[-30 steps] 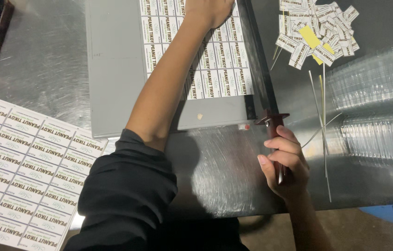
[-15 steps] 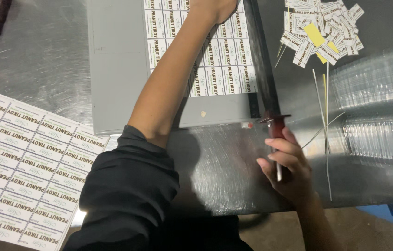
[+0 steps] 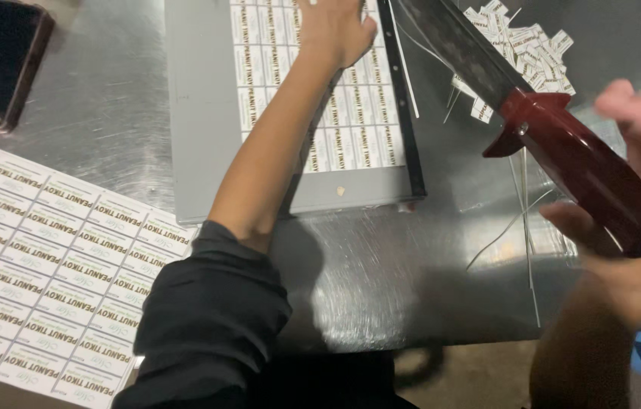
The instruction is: The person uses a manual guillotine paper cutter to slice a sheet of printed labels into individual strips. They repeatedly align the sheet under the cutter's blade and press down the handle to make precise cuts, accumulating a pile of cut labels on the table.
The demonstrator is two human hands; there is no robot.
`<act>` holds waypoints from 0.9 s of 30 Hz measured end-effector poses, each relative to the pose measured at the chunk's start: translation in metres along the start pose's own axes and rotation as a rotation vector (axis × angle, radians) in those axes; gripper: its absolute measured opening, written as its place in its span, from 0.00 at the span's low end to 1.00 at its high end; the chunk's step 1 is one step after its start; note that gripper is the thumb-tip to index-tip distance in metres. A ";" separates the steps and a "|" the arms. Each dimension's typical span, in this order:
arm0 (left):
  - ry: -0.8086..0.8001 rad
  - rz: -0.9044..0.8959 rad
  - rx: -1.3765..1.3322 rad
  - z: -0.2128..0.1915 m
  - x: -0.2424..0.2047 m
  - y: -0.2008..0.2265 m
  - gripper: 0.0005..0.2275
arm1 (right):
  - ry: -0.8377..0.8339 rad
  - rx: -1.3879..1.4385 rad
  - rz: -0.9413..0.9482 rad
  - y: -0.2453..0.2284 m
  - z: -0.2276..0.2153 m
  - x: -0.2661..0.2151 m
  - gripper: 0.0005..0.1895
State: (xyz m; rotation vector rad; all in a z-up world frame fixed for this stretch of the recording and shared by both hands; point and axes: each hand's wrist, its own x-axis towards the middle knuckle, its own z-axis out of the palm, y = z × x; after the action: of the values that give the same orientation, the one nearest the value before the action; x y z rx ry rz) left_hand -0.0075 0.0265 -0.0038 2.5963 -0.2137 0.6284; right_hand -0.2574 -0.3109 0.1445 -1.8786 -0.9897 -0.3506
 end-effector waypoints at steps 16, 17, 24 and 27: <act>-0.315 0.217 0.317 -0.137 -0.075 -0.031 0.35 | -0.159 0.002 0.402 0.169 0.128 0.057 0.46; -0.447 0.252 0.224 -0.146 -0.089 -0.025 0.33 | -0.135 -0.011 0.493 0.179 0.123 0.054 0.44; -0.428 0.329 0.022 -0.146 -0.132 -0.017 0.31 | -0.177 -0.249 0.503 0.138 0.096 0.042 0.29; -0.333 0.204 0.068 -0.134 -0.134 -0.015 0.30 | -0.187 0.008 0.374 0.124 0.119 0.066 0.28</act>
State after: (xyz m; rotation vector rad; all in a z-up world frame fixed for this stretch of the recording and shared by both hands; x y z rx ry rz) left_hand -0.1745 0.1081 0.0335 2.7550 -0.5774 0.2682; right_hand -0.1412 -0.2059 0.0480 -2.0656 -0.7347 0.0508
